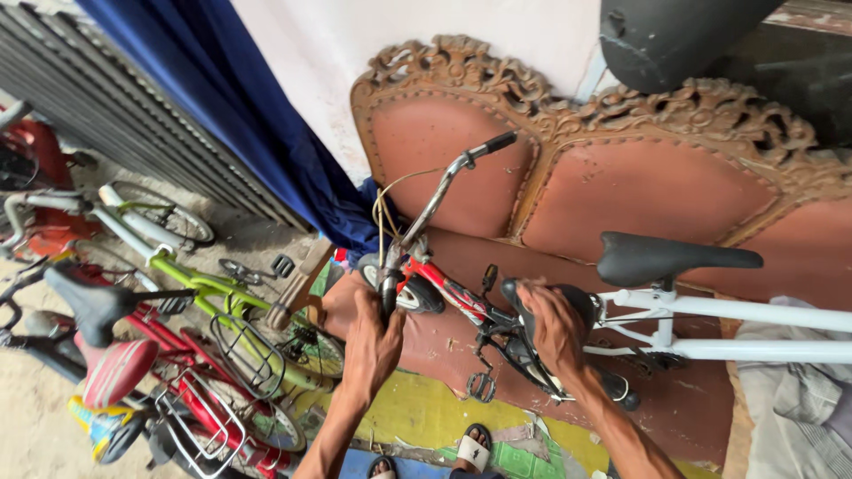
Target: The person uses a power tool to tighten the front wheel axle of a bicycle, then moves to a small red bicycle on a sofa and adjusts the handlebars, chain, and front wheel area. The person manipulates the chain and wheel components by hand.
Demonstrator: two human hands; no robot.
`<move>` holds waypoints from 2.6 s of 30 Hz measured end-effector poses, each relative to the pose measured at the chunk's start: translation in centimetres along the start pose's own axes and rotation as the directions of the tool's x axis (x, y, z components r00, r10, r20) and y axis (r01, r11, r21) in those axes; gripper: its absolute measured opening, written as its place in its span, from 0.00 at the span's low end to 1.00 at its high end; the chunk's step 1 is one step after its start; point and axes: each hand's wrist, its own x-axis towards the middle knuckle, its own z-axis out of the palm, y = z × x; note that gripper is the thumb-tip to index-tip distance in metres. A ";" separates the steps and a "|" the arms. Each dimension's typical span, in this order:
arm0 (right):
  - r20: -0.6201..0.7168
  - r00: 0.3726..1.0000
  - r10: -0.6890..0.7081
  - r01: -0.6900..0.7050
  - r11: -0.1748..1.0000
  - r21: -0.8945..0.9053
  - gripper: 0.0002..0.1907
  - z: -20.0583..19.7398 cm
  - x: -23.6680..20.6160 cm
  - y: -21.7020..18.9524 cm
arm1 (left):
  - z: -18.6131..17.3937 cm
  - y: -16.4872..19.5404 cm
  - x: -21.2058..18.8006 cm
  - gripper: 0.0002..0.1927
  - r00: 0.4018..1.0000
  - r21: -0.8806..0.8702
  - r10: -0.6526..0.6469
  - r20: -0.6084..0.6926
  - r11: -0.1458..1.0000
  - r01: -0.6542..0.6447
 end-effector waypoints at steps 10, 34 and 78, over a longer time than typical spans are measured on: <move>-0.033 0.840 0.542 -0.373 0.620 0.690 0.17 17.5 19.9 -5.2 | 1.5 3.4 2.4 0.19 0.998 0.350 -0.007 0.064 0.936 -0.016; -0.223 0.975 -0.005 0.055 0.974 0.218 0.14 17.3 13.6 -12.5 | -3.1 -3.9 -3.1 0.13 0.986 0.151 0.126 0.109 0.978 -0.142; 0.171 0.968 0.185 -0.252 0.699 0.669 0.11 15.8 6.1 -17.0 | -4.0 -5.7 -5.3 0.14 0.986 0.082 0.118 0.118 0.988 -0.128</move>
